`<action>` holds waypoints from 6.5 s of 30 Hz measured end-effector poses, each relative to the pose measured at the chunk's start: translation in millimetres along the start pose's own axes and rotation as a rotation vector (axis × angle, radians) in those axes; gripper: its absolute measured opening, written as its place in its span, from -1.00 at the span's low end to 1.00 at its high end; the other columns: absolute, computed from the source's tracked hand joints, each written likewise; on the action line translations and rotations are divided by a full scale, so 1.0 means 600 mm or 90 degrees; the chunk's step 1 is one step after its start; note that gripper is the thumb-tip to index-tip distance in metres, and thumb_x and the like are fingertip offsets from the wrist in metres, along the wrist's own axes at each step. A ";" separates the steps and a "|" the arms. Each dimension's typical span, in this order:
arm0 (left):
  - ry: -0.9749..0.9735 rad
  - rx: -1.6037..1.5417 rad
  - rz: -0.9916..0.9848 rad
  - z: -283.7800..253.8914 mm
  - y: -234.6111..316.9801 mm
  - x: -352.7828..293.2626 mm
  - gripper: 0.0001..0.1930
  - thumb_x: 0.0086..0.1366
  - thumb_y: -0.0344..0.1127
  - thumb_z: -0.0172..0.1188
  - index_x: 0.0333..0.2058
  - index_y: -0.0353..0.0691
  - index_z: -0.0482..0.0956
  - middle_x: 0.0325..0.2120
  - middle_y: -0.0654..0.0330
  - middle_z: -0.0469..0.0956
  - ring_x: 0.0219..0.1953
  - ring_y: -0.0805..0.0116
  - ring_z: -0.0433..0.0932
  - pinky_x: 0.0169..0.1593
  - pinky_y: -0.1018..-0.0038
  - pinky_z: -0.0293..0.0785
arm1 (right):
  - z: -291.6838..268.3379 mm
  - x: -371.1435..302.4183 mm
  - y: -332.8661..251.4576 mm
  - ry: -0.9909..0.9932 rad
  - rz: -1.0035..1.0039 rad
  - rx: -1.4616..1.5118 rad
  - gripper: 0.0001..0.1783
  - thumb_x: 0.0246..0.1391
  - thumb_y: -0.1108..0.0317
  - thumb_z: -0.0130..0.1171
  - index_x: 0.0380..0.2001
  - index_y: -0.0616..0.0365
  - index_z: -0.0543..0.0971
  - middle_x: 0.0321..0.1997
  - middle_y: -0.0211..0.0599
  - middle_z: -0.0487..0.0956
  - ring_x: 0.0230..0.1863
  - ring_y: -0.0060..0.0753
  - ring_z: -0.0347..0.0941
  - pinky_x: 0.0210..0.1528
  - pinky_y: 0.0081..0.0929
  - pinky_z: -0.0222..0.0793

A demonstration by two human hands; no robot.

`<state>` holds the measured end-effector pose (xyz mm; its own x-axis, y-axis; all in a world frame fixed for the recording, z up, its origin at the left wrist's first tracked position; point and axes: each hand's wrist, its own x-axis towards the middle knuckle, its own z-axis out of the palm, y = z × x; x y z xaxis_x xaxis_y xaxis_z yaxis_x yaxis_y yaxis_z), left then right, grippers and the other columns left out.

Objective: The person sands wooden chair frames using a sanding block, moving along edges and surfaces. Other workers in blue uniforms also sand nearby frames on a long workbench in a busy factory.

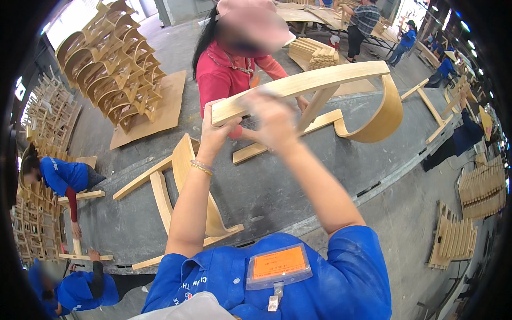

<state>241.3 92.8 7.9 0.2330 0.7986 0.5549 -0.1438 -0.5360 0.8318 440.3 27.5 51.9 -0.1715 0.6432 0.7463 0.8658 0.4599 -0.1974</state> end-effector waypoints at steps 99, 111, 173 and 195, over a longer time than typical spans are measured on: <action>-0.002 -0.030 -0.022 0.077 -0.025 0.043 -0.40 0.19 -0.43 0.55 0.11 -0.21 0.38 -0.04 0.23 0.54 0.05 0.45 0.55 0.14 0.44 0.54 | -0.059 0.030 0.184 0.012 -0.057 -0.051 -0.29 0.03 0.69 0.10 0.22 -0.18 0.67 0.18 -0.18 0.69 0.25 -0.10 0.61 0.37 -0.20 0.48; 0.041 0.121 0.017 0.077 -0.022 0.047 -0.45 0.21 -0.47 0.47 0.12 -0.23 0.41 -0.04 0.19 0.56 0.04 0.40 0.55 0.11 0.41 0.54 | 0.059 0.039 -0.024 0.032 -0.152 0.060 -0.46 0.01 0.60 0.21 0.13 0.19 0.65 0.21 0.02 0.65 0.33 -0.04 0.54 0.44 -0.12 0.40; 0.047 -0.315 -0.260 0.135 0.016 0.030 -0.62 0.55 -0.14 0.15 0.21 -0.11 0.37 -0.11 0.17 0.58 -0.28 0.38 0.66 -0.16 0.35 0.71 | -0.136 -0.084 0.150 0.454 0.479 0.770 -0.65 0.40 0.36 0.18 0.16 0.27 0.59 0.10 -0.27 0.66 0.09 -0.37 0.64 0.15 -0.36 0.61; 0.089 -0.088 -0.325 0.140 0.057 -0.100 -0.44 0.55 -0.09 0.18 0.36 -0.22 0.30 -0.10 0.14 0.66 -0.29 0.53 0.62 -0.13 0.50 0.60 | 0.034 -0.431 0.099 -0.316 0.899 0.922 -0.56 0.39 0.29 0.26 0.17 0.41 0.57 0.09 -0.12 0.67 0.05 -0.17 0.66 0.11 -0.15 0.63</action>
<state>302.9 3.7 2.2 0.1770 0.9818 0.0685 -0.1735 -0.0374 0.9841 526.2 -99.0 -166.0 -0.1698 0.8633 -0.4752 -0.3790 -0.5023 -0.7772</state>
